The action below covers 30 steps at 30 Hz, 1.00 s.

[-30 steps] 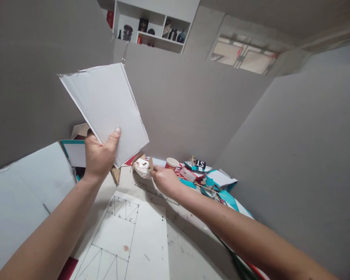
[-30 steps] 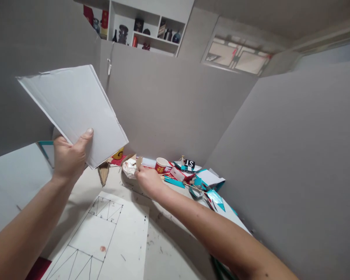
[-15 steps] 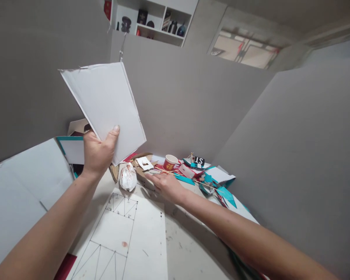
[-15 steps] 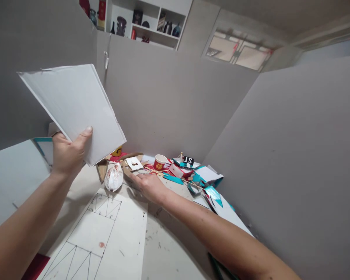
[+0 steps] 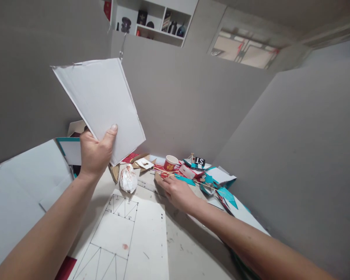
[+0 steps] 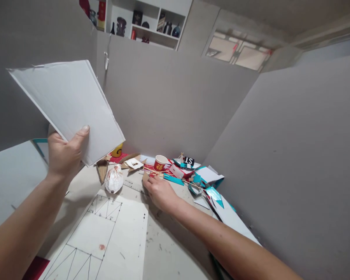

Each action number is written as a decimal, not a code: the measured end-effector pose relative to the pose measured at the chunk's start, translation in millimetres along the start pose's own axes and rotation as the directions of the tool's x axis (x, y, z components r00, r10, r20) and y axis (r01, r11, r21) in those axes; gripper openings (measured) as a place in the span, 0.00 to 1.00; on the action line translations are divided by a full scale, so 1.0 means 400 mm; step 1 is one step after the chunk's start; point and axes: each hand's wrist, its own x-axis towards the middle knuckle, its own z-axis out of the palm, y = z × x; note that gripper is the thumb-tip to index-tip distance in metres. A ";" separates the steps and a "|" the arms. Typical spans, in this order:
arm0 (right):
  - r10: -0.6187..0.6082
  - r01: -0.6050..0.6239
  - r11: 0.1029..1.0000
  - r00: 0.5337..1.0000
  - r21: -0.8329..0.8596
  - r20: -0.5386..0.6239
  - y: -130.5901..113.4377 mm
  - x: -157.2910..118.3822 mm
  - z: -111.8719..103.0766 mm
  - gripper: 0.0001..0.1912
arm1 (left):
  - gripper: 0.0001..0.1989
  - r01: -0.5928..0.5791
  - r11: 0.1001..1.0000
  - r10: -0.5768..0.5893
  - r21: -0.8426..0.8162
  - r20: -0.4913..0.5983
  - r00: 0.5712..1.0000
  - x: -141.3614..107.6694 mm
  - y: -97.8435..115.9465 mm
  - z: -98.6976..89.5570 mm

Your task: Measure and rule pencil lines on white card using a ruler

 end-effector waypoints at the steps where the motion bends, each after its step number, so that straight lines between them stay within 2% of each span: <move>1: 0.002 -0.003 0.999 0.999 0.040 0.037 -0.005 0.001 0.007 0.14 | 0.11 0.003 1.000 -0.003 -0.003 -0.002 1.000 0.000 0.000 0.000; 3: 0.044 -0.055 0.991 0.995 0.123 0.088 -0.008 0.018 0.024 0.16 | 0.12 0.008 1.000 -0.008 -0.006 -0.005 1.000 0.000 0.000 0.001; 6: 0.189 -0.210 0.960 0.974 0.188 0.122 0.004 0.084 0.057 0.19 | 0.12 0.020 1.000 -0.020 -0.007 -0.005 1.000 0.000 -0.001 0.001; 10: 0.332 -0.358 0.915 0.930 0.187 0.159 0.025 0.204 0.106 0.17 | 0.13 0.040 0.999 -0.040 0.005 -0.008 0.999 0.000 0.004 0.000; 14: 0.386 -0.416 0.897 0.902 0.149 0.191 0.037 0.287 0.132 0.17 | 0.12 0.038 0.999 -0.037 0.029 -0.029 0.999 0.000 0.008 0.000; 21: 0.404 -0.422 0.904 0.895 0.064 0.189 0.075 0.322 0.119 0.17 | 0.11 0.031 0.998 -0.028 0.058 -0.052 0.998 -0.004 0.005 0.006; 30: 0.470 -0.469 0.883 0.878 -0.026 0.094 0.107 0.349 0.067 0.17 | 0.13 0.003 0.998 0.002 0.069 -0.069 0.998 -0.003 0.010 0.011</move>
